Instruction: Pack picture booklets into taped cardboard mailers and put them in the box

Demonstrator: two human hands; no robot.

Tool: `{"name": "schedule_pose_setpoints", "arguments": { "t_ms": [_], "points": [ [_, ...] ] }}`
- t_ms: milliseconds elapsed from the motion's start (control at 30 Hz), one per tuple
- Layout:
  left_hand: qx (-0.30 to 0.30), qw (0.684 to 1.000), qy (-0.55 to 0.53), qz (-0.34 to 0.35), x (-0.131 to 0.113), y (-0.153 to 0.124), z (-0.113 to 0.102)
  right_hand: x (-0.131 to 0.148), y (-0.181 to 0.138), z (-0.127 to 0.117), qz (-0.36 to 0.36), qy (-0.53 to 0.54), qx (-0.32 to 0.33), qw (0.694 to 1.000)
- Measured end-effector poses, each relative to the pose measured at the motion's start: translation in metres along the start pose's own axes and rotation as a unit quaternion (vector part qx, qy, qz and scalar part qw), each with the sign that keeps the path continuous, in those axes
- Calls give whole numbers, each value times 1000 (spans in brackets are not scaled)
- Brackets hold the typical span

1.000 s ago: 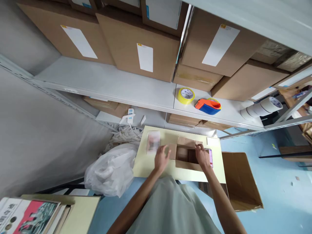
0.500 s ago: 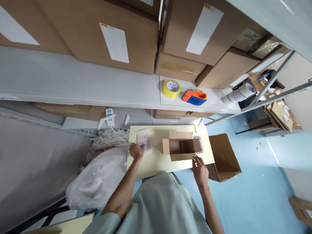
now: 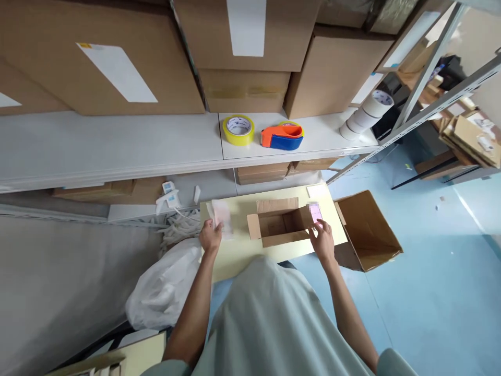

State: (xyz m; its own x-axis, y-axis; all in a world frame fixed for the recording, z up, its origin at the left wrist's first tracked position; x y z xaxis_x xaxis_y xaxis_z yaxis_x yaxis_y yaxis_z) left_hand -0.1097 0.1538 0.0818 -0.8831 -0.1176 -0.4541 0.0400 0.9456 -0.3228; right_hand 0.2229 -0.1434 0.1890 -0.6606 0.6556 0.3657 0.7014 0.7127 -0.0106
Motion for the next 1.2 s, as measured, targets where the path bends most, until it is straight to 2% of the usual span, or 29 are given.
{"name": "schedule_pose_setpoints", "arguments": {
  "t_ms": [133, 233, 300, 400, 500, 567, 700, 800, 1067, 1200],
  "points": [
    [-69, 994, -45, 71, -36, -25, -46, -22, 33, 13, 20, 32, 82, 996],
    [-51, 983, -81, 157, -77, -52, -74, -33, 49, 22, 15, 61, 140, 988],
    [-33, 973, -78, 213, -111, -71, -84, -39, 55, 26, 3, 73, 167, 983],
    [25, 960, -51, 276, -163, -97, -76, -47, 59, 31, -5, 79, 186, 979],
    [115, 942, -22, 315, -204, -115, -44, -53, 61, 34, -12, 87, 200, 976],
    [160, 935, -1, 316, -219, -122, -17, -56, 63, 36, -20, 94, 207, 974],
    [205, 938, 22, 278, -226, -130, 27, -59, 68, 37, -36, 104, 221, 969],
    [206, 947, 33, 245, -219, -135, 46, -59, 72, 36, -46, 103, 234, 966],
    [210, 943, 93, 241, -199, -128, 73, -55, 72, 27, -48, 92, 249, 963],
    [206, 941, 92, 254, -192, -126, 76, -53, 68, 24, -40, 86, 250, 964]
  ]
}}
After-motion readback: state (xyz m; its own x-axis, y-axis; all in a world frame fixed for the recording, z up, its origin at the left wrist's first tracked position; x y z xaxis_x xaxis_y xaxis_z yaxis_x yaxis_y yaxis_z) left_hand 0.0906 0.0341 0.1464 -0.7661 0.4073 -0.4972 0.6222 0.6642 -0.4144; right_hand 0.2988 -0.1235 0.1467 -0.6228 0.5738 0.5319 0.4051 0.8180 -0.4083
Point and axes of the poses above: each hand's wrist, its own y-axis towards the middle knuckle, its own z-axis out of the palm, x = y × z, the point moved 3 cm from there along y, towards the middle knuckle, and after that the axes turned 2 degrees about x, right-handed, at the moved point
